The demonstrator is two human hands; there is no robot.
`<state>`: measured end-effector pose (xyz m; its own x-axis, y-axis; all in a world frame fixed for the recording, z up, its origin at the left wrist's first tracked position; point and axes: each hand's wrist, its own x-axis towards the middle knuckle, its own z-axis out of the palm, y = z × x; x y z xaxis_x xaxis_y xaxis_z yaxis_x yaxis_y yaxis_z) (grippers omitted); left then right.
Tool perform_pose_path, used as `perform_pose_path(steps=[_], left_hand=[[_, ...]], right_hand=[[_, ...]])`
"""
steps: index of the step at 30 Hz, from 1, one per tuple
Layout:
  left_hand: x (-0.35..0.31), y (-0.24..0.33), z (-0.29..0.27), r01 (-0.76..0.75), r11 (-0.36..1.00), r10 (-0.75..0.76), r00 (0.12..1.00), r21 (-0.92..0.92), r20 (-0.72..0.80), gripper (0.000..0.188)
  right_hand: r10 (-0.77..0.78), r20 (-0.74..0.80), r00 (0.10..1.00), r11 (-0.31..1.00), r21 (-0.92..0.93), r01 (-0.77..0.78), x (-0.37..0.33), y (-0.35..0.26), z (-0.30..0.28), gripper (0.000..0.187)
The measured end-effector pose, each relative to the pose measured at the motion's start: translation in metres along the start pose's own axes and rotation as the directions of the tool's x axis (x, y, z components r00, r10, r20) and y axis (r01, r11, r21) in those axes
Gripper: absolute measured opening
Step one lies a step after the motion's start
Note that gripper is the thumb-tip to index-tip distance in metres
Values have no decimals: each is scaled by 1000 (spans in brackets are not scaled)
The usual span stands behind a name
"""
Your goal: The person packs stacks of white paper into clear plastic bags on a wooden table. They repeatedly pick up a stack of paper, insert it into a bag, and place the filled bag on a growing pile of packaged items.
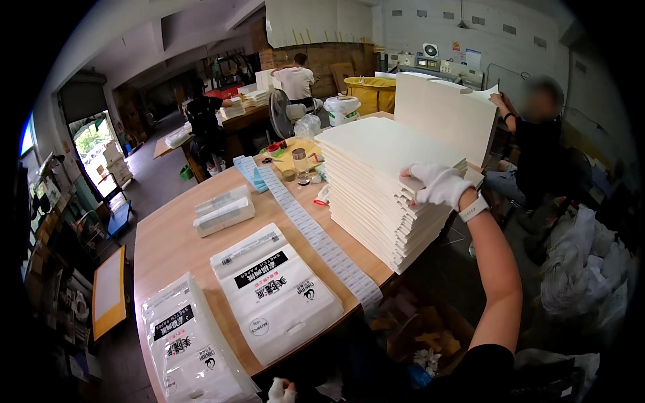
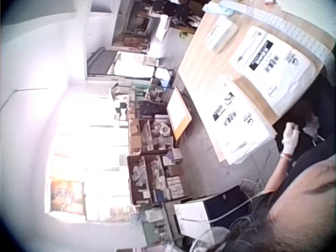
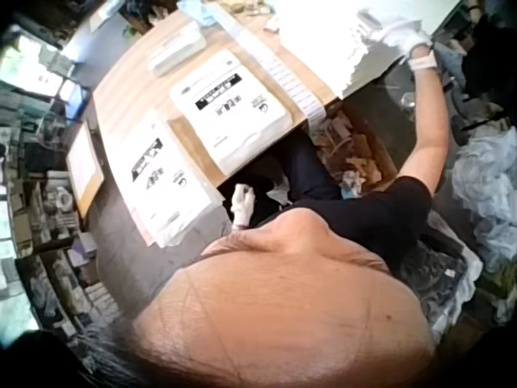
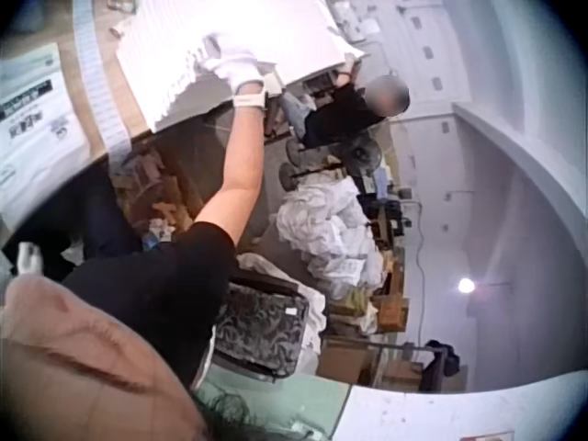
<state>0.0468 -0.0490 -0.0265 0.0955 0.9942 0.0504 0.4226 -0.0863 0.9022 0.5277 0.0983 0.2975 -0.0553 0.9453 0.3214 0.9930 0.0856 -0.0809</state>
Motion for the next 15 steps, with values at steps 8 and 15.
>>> perform_pose_path(steps=[8, 15], left_hand=[[135, 183, 74, -262, 880, 445, 744, -395, 499, 15], [163, 298, 68, 643, 284, 38, 733, -711, 679, 29]], right_hand=[[-52, -311, 949, 997, 37, 66, 5, 14, -8, 12], [-391, 133, 911, 864, 395, 313, -88, -133, -35, 12]])
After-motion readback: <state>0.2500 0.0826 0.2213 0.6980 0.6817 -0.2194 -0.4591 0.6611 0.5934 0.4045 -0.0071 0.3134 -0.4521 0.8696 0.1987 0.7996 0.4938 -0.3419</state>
